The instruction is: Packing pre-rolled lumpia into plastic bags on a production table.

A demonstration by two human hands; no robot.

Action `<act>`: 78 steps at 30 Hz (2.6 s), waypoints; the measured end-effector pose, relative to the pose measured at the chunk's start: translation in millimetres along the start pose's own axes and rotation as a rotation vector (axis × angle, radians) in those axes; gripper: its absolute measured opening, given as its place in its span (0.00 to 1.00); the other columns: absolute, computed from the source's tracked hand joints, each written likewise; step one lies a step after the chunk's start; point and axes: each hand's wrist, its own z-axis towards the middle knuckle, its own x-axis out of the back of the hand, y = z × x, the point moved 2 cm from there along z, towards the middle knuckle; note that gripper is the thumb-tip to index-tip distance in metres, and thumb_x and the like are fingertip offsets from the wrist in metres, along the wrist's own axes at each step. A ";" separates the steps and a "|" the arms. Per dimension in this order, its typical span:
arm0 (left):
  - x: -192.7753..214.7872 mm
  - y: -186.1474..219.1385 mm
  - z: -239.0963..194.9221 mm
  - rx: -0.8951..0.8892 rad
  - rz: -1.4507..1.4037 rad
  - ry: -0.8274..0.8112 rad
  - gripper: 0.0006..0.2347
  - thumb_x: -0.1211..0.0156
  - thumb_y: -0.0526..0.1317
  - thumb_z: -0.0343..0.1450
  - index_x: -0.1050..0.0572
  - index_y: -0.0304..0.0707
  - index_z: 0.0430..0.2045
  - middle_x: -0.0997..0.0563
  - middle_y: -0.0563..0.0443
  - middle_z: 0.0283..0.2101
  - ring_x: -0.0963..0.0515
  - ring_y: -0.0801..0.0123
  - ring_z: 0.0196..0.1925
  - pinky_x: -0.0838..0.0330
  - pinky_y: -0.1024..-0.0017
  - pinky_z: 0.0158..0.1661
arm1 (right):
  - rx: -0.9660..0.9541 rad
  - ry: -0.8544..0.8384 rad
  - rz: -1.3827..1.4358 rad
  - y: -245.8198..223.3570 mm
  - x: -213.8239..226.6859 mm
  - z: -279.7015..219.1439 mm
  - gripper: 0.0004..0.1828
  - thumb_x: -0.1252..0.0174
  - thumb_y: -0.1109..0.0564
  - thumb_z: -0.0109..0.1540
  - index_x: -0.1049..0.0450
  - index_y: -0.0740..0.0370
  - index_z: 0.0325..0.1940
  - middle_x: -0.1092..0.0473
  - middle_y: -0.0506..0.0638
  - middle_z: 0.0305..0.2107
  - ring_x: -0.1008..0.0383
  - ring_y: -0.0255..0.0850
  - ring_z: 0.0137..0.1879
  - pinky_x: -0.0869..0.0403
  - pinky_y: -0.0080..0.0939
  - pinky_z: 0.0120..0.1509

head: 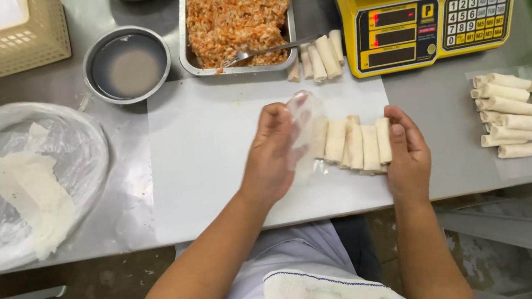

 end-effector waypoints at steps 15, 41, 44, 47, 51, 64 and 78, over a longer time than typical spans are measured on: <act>49.7 117.2 -48.4 -0.091 -0.352 -0.266 0.12 0.61 0.55 0.80 0.24 0.68 0.40 0.38 0.50 0.74 0.42 0.30 0.74 0.45 0.22 0.63 | 0.167 0.048 -0.533 -19.1 24.2 3.8 0.18 0.57 0.50 0.80 0.26 0.62 0.64 0.28 0.58 0.54 0.29 0.50 0.64 0.33 0.54 0.71; 41.8 148.9 -123.3 -0.335 1.149 -0.175 0.03 0.43 0.34 0.74 0.23 0.37 0.36 0.19 0.50 0.36 0.20 0.66 0.37 0.26 0.73 0.40 | 0.481 -0.886 -0.373 -123.6 -138.6 -63.9 0.07 0.41 0.55 0.65 0.21 0.57 0.45 0.29 0.44 0.22 0.32 0.35 0.24 0.33 0.34 0.32; 40.4 150.8 -123.0 -0.371 1.151 -0.208 0.04 0.46 0.32 0.75 0.23 0.38 0.34 0.19 0.52 0.34 0.20 0.67 0.34 0.26 0.74 0.39 | 0.393 -0.923 -0.367 -126.0 -139.3 -63.0 0.11 0.41 0.50 0.64 0.20 0.58 0.38 0.25 0.47 0.32 0.22 0.39 0.38 0.25 0.35 0.41; 35.6 152.0 -118.2 -0.480 1.269 -0.246 0.04 0.43 0.37 0.75 0.22 0.38 0.34 0.22 0.49 0.32 0.22 0.61 0.33 0.28 0.68 0.36 | 0.656 -0.972 -0.474 -145.5 -140.3 -64.3 0.24 0.39 0.50 0.66 0.30 0.52 0.66 0.32 0.52 0.52 0.28 0.45 0.57 0.26 0.47 0.63; 30.4 147.8 -119.8 -0.602 1.510 -0.306 0.02 0.37 0.38 0.74 0.23 0.45 0.31 0.24 0.55 0.32 0.25 0.61 0.30 0.32 0.65 0.35 | 0.802 -0.940 -0.482 -162.9 -148.4 -73.0 0.13 0.39 0.56 0.65 0.27 0.61 0.52 0.27 0.52 0.42 0.30 0.49 0.48 0.30 0.56 0.64; 102.9 134.9 -126.4 0.250 1.068 0.096 0.13 0.37 0.39 0.70 0.26 0.47 0.49 0.17 0.59 0.38 0.18 0.75 0.43 0.26 0.75 0.50 | 0.534 -0.389 -0.556 -99.6 -107.2 -46.9 0.04 0.36 0.61 0.64 0.21 0.59 0.44 0.28 0.50 0.36 0.29 0.44 0.47 0.28 0.39 0.55; 104.3 138.7 -123.6 0.048 1.323 0.078 0.07 0.38 0.43 0.73 0.15 0.44 0.30 0.20 0.53 0.26 0.20 0.69 0.27 0.24 0.71 0.32 | -0.410 -0.693 -0.133 -59.4 -96.2 -41.4 0.21 0.31 0.64 0.56 0.21 0.68 0.54 0.20 0.54 0.36 0.25 0.35 0.44 0.23 0.42 0.54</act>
